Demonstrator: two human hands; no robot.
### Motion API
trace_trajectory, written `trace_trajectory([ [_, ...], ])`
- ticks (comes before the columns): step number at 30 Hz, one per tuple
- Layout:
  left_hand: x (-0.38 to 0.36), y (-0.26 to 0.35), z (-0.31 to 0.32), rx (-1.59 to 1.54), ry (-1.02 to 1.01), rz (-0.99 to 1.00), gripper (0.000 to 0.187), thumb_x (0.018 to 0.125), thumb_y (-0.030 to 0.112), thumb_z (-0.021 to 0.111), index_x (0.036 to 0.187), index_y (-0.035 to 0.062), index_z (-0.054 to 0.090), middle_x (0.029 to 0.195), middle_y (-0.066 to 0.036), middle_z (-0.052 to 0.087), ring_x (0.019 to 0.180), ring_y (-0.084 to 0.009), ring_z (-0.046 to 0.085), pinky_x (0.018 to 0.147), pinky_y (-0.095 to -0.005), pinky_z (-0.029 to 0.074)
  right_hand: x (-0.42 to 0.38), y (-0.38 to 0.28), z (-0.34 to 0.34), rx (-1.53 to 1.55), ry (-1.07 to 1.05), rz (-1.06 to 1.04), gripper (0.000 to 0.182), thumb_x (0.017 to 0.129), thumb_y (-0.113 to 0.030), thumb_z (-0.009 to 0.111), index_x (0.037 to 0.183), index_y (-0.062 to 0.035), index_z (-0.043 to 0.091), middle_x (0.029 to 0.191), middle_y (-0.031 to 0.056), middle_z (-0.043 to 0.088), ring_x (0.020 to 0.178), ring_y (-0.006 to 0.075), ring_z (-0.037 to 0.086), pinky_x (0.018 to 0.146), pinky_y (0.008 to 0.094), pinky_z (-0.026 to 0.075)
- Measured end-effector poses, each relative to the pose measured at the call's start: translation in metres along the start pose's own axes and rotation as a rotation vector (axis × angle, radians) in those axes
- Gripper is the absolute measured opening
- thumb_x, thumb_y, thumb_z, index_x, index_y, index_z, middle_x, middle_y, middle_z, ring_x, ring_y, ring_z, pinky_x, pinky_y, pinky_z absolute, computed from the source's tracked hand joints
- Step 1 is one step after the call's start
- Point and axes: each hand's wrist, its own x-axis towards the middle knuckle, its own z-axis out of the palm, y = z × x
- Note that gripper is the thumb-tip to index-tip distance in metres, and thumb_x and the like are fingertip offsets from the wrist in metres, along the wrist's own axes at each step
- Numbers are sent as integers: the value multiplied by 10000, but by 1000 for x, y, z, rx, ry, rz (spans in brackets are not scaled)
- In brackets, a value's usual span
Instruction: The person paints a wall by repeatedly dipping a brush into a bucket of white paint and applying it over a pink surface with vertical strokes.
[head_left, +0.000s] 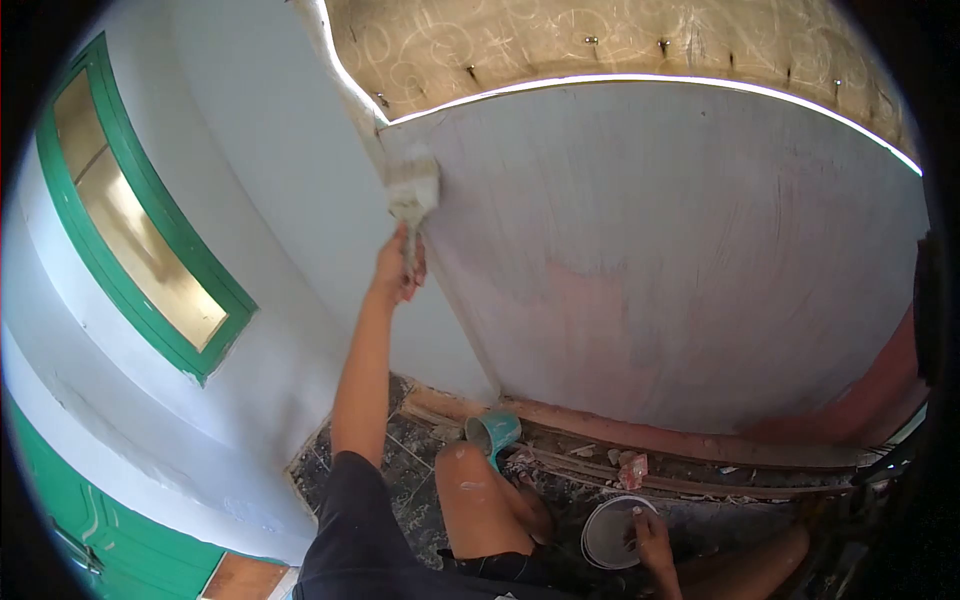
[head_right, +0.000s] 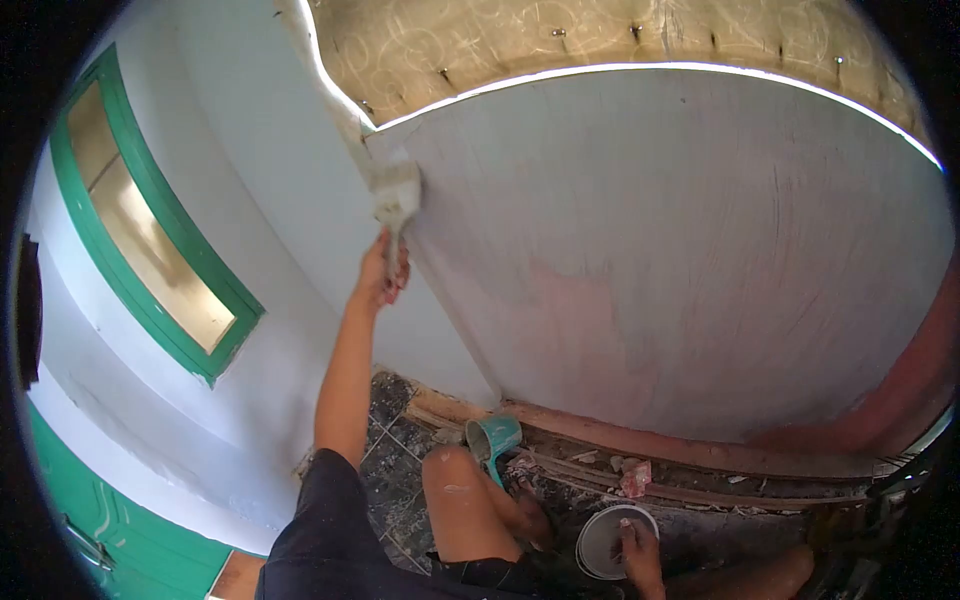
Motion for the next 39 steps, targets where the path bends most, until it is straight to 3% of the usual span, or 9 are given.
trace_trajectory([
  [2, -9, -39, -6, -149, -12, -266, 436, 997, 500, 386, 862, 96, 475, 540, -20, 449, 373, -138, 399, 325, -273, 324, 1, 0, 4, 11, -76, -15, 333, 1007, -314, 468, 963, -7, 588, 678, 58, 585, 579, 135, 581, 520, 283, 460],
  [9, -69, -158, -44, -187, -176, -503, 352, 994, 414, 458, 871, 87, 497, 597, -6, 460, 411, -101, 382, 364, -248, 286, -10, -3, 0, -113, -221, -22, 329, 948, -295, 592, 1050, 18, 585, 654, 58, 573, 562, 131, 561, 526, 303, 438],
  [12, -50, -111, -58, 9, -146, -649, 305, 987, 383, 491, 917, 87, 507, 632, -8, 485, 438, -101, 414, 370, -250, 325, -20, -21, -7, -198, -199, 8, 258, 922, -245, 631, 1019, -7, 607, 676, 38, 586, 587, 103, 560, 519, 275, 426],
  [16, -24, 18, -44, 164, -51, -533, 278, 989, 354, 502, 986, 77, 489, 653, -6, 509, 446, -81, 449, 389, -227, 417, -6, 7, -7, -272, -242, -35, 261, 906, -235, 641, 1032, -9, 613, 660, 50, 589, 584, 106, 562, 516, 283, 425],
  [20, 5, 135, -23, 132, -200, -517, 292, 1009, 328, 454, 904, 56, 470, 605, 36, 439, 361, -32, 377, 263, -160, 319, -4, 10, 6, -327, -229, -99, 294, 869, -268, 660, 1008, -10, 643, 625, 84, 592, 563, 150, 575, 528, 313, 431],
  [24, -2, 182, -22, 216, -259, -339, 286, 1009, 328, 450, 908, 61, 469, 595, 38, 423, 355, -35, 362, 269, -164, 316, -3, 15, 12, -334, -220, -250, 281, 865, -270, 671, 979, -13, 658, 656, 98, 617, 550, 133, 564, 518, 302, 433],
  [27, -11, 192, -17, 82, -295, -125, 289, 1004, 336, 459, 879, 76, 458, 594, 34, 440, 372, -40, 368, 286, -178, 313, -10, 1, 6, -372, -284, -82, 282, 861, -278, 674, 949, -10, 675, 702, 103, 637, 586, 140, 581, 550, 312, 453],
  [34, 4, 103, -7, 120, 21, -115, 321, 989, 401, 480, 957, 82, 469, 623, -5, 501, 472, -94, 459, 372, -211, 370, -4, 17, 5, -436, -267, -217, 294, 843, -301, 678, 967, -34, 688, 688, 107, 641, 624, 191, 613, 605, 338, 481],
  [39, -37, -20, -21, 86, -172, -264, 369, 1020, 416, 388, 848, 92, 428, 507, 4, 407, 335, -100, 355, 299, -227, 291, -16, 14, 5, -423, -258, -201, 248, 824, -278, 681, 970, -77, 699, 686, 123, 645, 617, 196, 615, 620, 339, 488],
])
